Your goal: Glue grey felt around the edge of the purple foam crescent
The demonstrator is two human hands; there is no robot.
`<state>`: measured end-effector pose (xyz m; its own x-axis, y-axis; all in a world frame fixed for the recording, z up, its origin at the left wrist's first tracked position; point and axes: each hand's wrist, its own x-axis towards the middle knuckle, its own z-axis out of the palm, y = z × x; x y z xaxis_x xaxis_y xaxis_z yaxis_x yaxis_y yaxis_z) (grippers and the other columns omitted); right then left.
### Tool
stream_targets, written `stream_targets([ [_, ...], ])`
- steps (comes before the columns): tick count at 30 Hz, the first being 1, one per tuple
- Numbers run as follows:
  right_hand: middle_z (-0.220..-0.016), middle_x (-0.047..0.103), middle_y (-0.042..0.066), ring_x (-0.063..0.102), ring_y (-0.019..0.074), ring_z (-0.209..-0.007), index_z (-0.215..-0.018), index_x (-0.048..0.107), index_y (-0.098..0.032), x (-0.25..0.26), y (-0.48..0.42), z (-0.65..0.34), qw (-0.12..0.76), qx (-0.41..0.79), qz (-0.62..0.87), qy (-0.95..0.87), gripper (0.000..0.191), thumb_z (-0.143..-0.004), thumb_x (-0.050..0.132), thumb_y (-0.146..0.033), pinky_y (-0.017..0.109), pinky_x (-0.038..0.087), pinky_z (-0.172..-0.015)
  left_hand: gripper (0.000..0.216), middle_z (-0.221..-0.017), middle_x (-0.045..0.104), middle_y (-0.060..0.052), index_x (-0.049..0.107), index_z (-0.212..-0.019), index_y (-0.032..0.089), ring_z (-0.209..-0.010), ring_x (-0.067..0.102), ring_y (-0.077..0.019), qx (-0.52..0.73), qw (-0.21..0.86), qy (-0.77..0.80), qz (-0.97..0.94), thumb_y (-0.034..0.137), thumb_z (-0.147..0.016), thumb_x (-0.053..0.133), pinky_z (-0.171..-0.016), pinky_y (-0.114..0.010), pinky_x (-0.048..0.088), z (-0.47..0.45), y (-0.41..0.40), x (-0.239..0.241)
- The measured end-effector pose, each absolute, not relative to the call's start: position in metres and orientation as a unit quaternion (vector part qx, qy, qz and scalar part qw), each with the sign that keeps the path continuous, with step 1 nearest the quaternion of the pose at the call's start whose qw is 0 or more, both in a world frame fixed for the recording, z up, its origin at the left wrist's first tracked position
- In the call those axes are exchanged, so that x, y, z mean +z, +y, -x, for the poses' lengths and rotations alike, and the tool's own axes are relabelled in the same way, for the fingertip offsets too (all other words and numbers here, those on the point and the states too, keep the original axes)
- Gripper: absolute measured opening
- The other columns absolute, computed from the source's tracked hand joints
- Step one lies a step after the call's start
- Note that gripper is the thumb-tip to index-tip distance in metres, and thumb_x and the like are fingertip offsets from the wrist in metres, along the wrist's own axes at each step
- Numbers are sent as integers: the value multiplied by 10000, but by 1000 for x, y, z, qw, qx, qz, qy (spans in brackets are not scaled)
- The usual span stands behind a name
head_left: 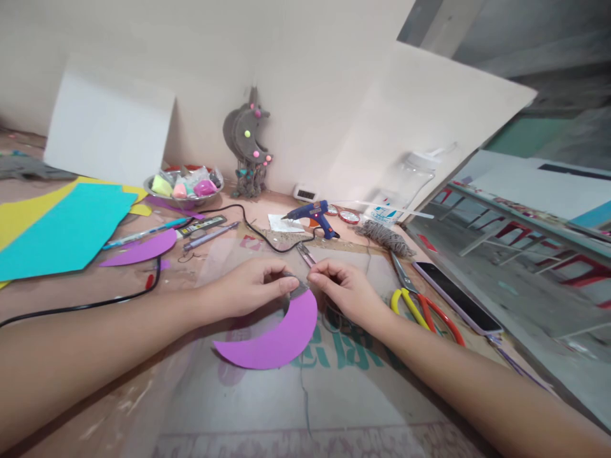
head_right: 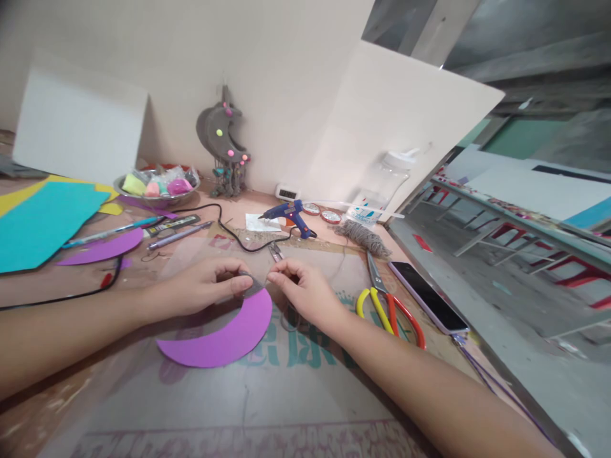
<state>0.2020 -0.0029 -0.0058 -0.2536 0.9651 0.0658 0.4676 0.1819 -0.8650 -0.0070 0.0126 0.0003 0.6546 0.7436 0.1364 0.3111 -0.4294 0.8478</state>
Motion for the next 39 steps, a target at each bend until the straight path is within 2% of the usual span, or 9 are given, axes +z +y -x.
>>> stream_targets([
  [13, -599, 542, -33, 495, 106, -501, -793, 582, -192, -5, -3, -203, 309, 393, 521, -692, 202, -826, 548, -388, 239, 423, -494, 266, -682, 527, 11, 535, -751, 161, -645, 504, -125, 255, 428, 312, -809, 362, -880, 420, -586, -237, 391, 8, 14, -1],
  [16, -683, 554, -17, 480, 102, -532, -933, 598, -200, -5, -2, -203, 331, 390, 515, -688, 217, -834, 537, -383, 232, 413, -500, 251, -690, 563, 4, 545, -746, 161, -649, 530, -129, 277, 435, 324, -793, 345, -878, 435, -584, -234, 396, 7, 14, -2],
  [19, -739, 540, -19, 421, 91, -510, -1080, 515, -229, -2, -3, -204, 397, 377, 501, -671, 278, -857, 508, -397, 220, 368, -467, 261, -656, 577, 10, 543, -730, 163, -602, 527, -122, 301, 460, 344, -761, 358, -876, 450, -558, -228, 395, 7, 13, -4],
  [22, -707, 505, -24, 429, 98, -553, -920, 506, -216, 4, -7, -206, 449, 318, 488, -677, 204, -871, 491, -414, 225, 378, -520, 275, -651, 590, 14, 548, -737, 166, -596, 531, -121, 331, 455, 352, -748, 378, -883, 450, -567, -230, 402, 7, 12, -3],
  [25, -665, 509, -6, 477, 122, -618, -774, 533, -191, 8, -13, -206, 394, 267, 480, -737, 270, -882, 461, -428, 245, 398, -590, 282, -677, 601, 11, 556, -756, 170, -641, 546, -133, 359, 410, 359, -758, 389, -892, 442, -609, -240, 412, 8, 9, 1],
  [30, -679, 544, 7, 493, 127, -626, -746, 537, -191, 6, -21, -203, 308, 225, 413, -827, 256, -831, 550, -432, 245, 399, -586, 236, -853, 641, -19, 584, -875, 188, -796, 573, -172, 413, 330, 390, -754, 378, -892, 445, -725, -277, 427, 10, 3, 5],
  [35, -618, 481, -17, 436, 115, -565, -713, 465, -210, 2, -22, -204, 340, 153, 452, -810, 196, -862, 502, -333, 238, 369, -531, 245, -1034, 597, -54, 529, -1035, 200, -988, 530, -194, 460, 278, 384, -751, 375, -866, 504, -871, -305, 407, 9, 2, 2],
  [37, -601, 452, -25, 415, 115, -548, -716, 452, -217, 0, -19, -208, 366, 89, 462, -803, 167, -858, 497, -293, 243, 361, -529, 265, -1022, 577, -59, 497, -1022, 193, -978, 524, -196, 470, 283, 407, -731, 397, -853, 516, -802, -289, 434, 9, 5, 0],
  [39, -604, 467, -21, 410, 114, -540, -712, 449, -219, 0, -14, -214, 353, 26, 442, -824, 148, -851, 494, -247, 247, 348, -528, 250, -899, 578, -39, 507, -910, 187, -877, 543, -184, 443, 324, 411, -728, 429, -880, 447, -689, -261, 439, 9, 8, -1],
])
